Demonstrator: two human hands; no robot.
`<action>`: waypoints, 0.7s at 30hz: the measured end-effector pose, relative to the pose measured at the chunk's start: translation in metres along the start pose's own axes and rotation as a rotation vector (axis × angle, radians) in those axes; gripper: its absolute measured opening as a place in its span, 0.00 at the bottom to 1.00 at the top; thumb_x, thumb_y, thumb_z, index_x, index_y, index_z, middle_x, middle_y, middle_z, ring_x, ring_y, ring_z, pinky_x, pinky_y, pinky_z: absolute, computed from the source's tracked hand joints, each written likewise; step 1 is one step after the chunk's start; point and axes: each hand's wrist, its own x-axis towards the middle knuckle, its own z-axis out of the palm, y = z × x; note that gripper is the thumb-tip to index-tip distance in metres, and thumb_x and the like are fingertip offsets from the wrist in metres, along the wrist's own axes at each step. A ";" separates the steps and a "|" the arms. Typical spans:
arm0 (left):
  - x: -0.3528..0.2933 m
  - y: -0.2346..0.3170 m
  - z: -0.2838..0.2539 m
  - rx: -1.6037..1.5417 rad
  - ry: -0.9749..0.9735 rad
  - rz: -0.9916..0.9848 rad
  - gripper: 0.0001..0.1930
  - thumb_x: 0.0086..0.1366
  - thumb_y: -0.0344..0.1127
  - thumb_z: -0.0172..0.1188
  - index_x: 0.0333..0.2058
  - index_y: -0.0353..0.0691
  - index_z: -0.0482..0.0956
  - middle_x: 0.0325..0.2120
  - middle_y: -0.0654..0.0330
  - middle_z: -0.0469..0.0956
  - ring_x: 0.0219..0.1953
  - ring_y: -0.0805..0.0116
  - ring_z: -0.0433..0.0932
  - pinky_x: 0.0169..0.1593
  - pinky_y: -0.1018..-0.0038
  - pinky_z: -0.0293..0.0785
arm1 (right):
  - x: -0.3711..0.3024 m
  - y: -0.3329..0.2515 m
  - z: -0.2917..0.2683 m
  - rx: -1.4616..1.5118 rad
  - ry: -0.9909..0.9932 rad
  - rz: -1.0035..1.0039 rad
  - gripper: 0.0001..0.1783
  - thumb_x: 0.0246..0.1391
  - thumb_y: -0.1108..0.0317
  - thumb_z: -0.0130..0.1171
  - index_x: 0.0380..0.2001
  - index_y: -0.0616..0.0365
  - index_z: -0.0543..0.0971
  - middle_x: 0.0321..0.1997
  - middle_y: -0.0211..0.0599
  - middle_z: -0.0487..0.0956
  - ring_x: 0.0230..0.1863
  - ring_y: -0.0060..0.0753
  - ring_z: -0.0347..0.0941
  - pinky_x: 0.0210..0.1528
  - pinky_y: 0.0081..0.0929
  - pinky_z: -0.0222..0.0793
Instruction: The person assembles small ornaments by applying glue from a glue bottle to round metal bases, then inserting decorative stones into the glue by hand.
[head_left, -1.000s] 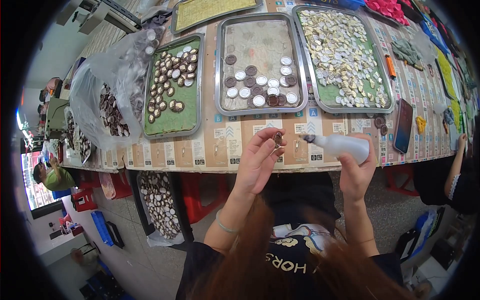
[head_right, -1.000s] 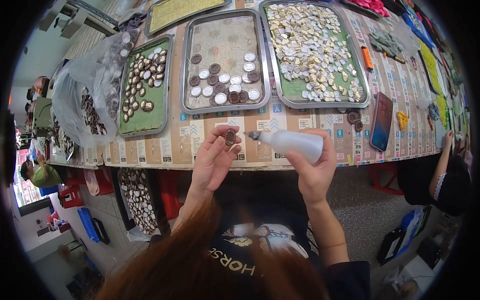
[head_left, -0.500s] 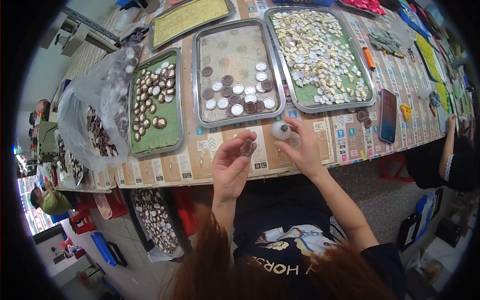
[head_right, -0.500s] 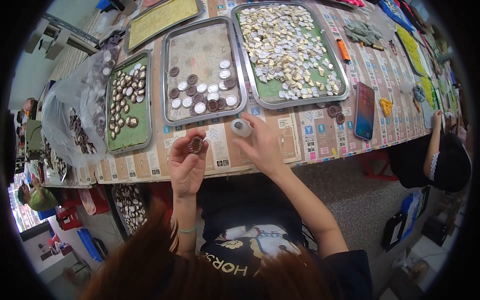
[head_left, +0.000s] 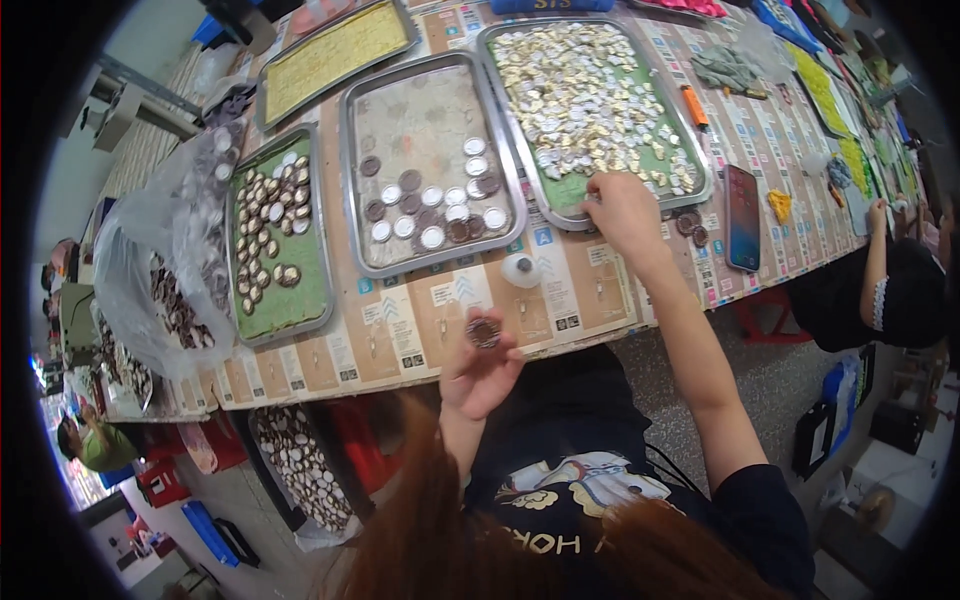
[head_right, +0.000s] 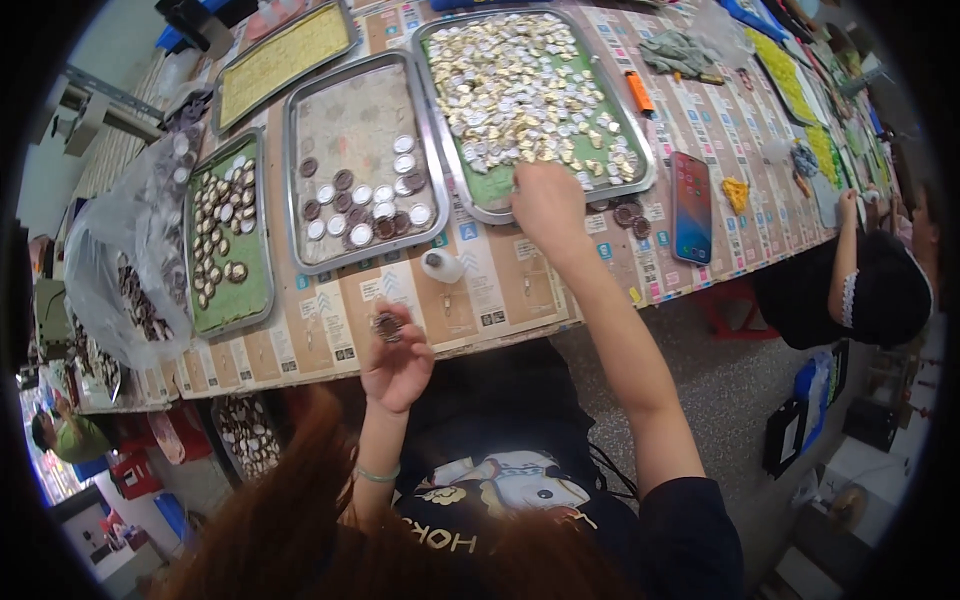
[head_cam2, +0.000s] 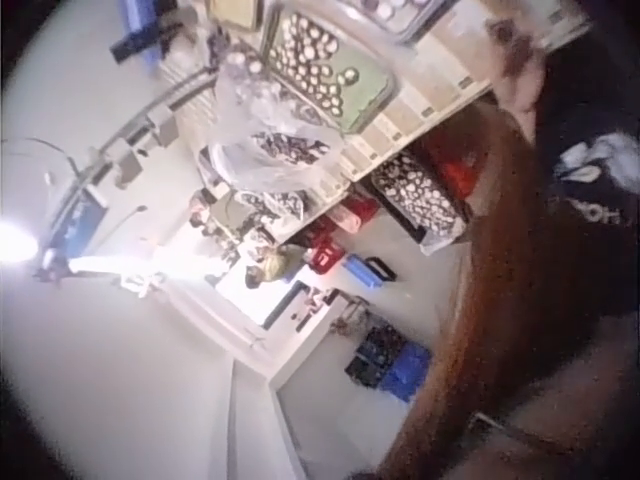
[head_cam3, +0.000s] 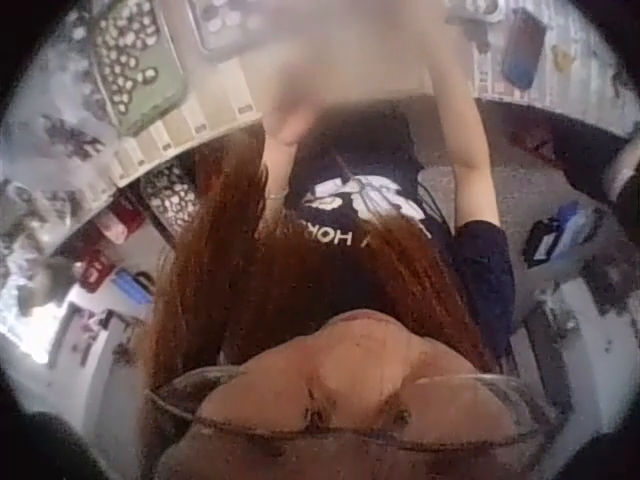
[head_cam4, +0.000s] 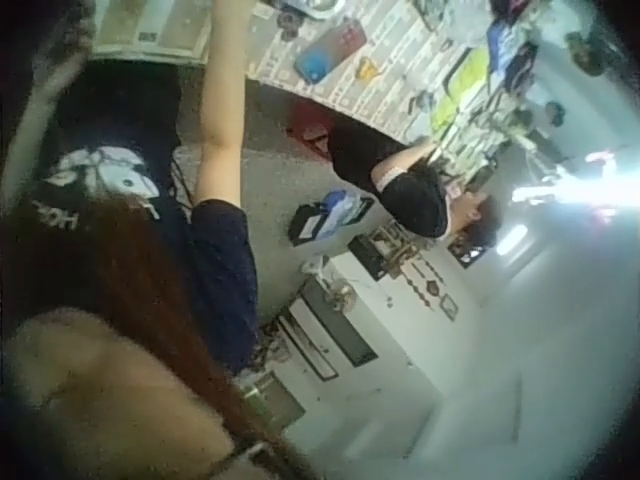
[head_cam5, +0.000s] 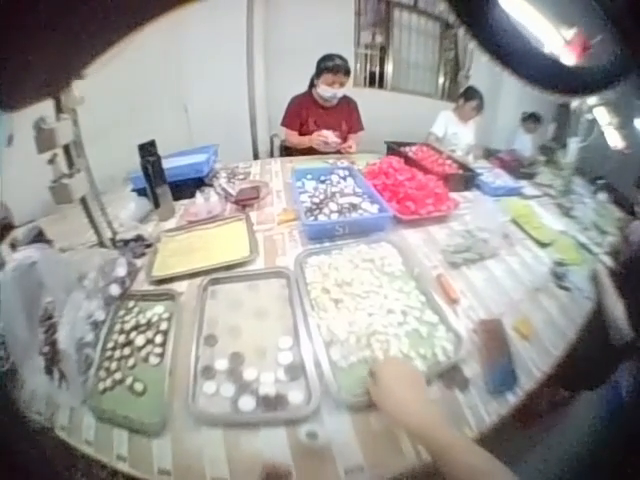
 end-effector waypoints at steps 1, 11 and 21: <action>0.003 -0.002 0.000 0.042 0.043 -0.031 0.19 0.57 0.29 0.50 0.49 0.46 0.64 0.49 0.58 0.64 0.48 0.62 0.66 0.50 0.68 0.64 | 0.001 0.000 0.002 -0.053 0.010 -0.014 0.08 0.37 0.69 0.55 0.22 0.61 0.76 0.22 0.42 0.74 0.30 0.43 0.71 0.35 0.36 0.66; 0.011 -0.008 -0.001 0.128 0.194 -0.113 0.18 0.58 0.28 0.48 0.49 0.45 0.63 0.50 0.54 0.63 0.51 0.60 0.64 0.55 0.65 0.59 | -0.034 -0.016 -0.024 0.645 0.103 0.006 0.06 0.46 0.76 0.51 0.30 0.64 0.74 0.25 0.36 0.73 0.27 0.21 0.69 0.31 0.16 0.64; 0.017 -0.017 0.005 0.237 0.312 -0.073 0.16 0.59 0.29 0.47 0.47 0.42 0.64 0.48 0.55 0.65 0.53 0.63 0.62 0.58 0.67 0.55 | -0.105 -0.052 -0.009 1.034 -0.132 0.087 0.05 0.43 0.79 0.54 0.27 0.65 0.75 0.29 0.36 0.73 0.31 0.23 0.70 0.32 0.17 0.65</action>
